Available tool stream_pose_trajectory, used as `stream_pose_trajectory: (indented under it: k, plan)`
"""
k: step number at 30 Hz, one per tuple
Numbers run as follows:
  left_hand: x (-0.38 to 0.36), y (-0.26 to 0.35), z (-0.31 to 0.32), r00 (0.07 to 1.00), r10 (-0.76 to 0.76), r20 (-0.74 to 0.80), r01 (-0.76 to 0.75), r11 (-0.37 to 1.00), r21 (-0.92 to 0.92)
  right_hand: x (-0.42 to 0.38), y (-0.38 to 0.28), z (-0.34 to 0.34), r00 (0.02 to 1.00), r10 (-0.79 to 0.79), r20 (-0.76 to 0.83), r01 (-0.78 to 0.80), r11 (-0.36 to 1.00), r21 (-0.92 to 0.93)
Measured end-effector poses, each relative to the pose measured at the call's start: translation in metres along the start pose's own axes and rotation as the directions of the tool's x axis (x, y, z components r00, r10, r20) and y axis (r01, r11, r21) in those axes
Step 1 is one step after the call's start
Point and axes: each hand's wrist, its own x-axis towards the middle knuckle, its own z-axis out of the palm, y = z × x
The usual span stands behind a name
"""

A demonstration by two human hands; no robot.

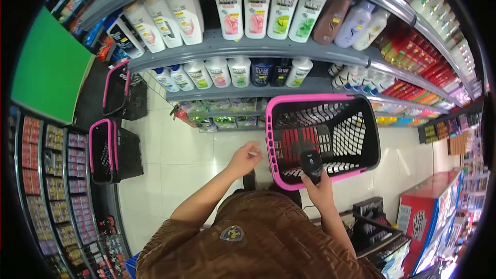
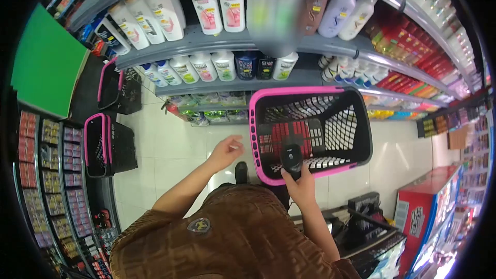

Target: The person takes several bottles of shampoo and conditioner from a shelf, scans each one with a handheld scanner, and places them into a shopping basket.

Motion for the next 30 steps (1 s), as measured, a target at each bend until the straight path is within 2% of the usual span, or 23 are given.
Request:
stream_pose_trajectory:
  k: [1,2,4,6,10,12,13,15,18,21,24,26,27,30]
  plan:
    - [0.005,-0.005,0.003,0.993,-0.043,-0.109,0.051,0.996,0.073,-0.003,-0.011,0.001,0.998,0.054,0.028,-0.053,0.998,-0.040]
    - [0.010,-0.009,0.008,0.996,-0.045,-0.080,0.051,0.996,0.068,-0.007,-0.018,0.002,0.993,0.105,0.051,-0.101,0.992,-0.081]
    - [0.024,-0.012,0.020,0.983,-0.145,-0.115,0.158,0.980,0.122,-0.015,-0.022,0.005,0.986,0.166,0.028,-0.165,0.985,-0.046]
    - [0.044,-0.035,0.036,0.989,-0.125,-0.074,0.130,0.990,0.063,-0.018,-0.037,0.004,0.975,0.215,0.055,-0.215,0.977,-0.004]
    - [0.061,-0.039,0.062,0.996,-0.081,-0.024,0.080,0.996,-0.034,-0.023,-0.039,0.002,0.970,0.243,-0.026,-0.244,0.968,-0.048]
    - [0.064,-0.035,0.066,0.979,0.196,-0.061,-0.193,0.980,0.051,-0.026,-0.034,0.004,0.973,0.217,-0.075,-0.222,0.972,-0.077]
    - [0.063,-0.030,0.065,0.980,0.191,-0.059,-0.188,0.981,0.056,-0.027,-0.031,0.006,0.976,0.184,-0.117,-0.197,0.974,-0.112]
    - [0.063,-0.023,0.063,0.998,0.032,-0.046,-0.032,0.999,0.010,-0.029,-0.027,0.008,0.972,0.200,-0.123,-0.212,0.974,-0.085]
    - [0.072,-0.024,0.051,1.000,-0.010,0.021,0.009,0.999,0.045,-0.031,-0.030,0.007,0.967,0.227,-0.117,-0.237,0.969,-0.073]
    - [0.075,-0.017,0.045,0.999,-0.032,0.022,0.029,0.994,0.101,-0.030,-0.022,0.008,0.970,0.209,-0.124,-0.217,0.975,-0.052]
    - [0.080,-0.033,0.045,1.000,0.009,0.009,-0.010,0.995,0.095,-0.029,0.002,0.002,0.978,0.168,-0.125,-0.174,0.984,-0.038]
    - [0.081,-0.040,0.048,0.999,0.041,-0.026,-0.039,0.996,0.083,-0.030,0.021,-0.004,0.945,0.269,-0.186,-0.297,0.944,-0.146]
    - [0.080,-0.040,0.049,0.999,0.038,-0.010,-0.037,0.996,0.082,-0.032,0.040,-0.004,0.951,0.189,-0.243,-0.238,0.952,-0.193]
    - [0.073,-0.027,0.044,1.000,-0.022,-0.002,0.022,0.998,0.066,-0.036,0.067,-0.005,0.960,0.130,-0.246,-0.175,0.970,-0.169]
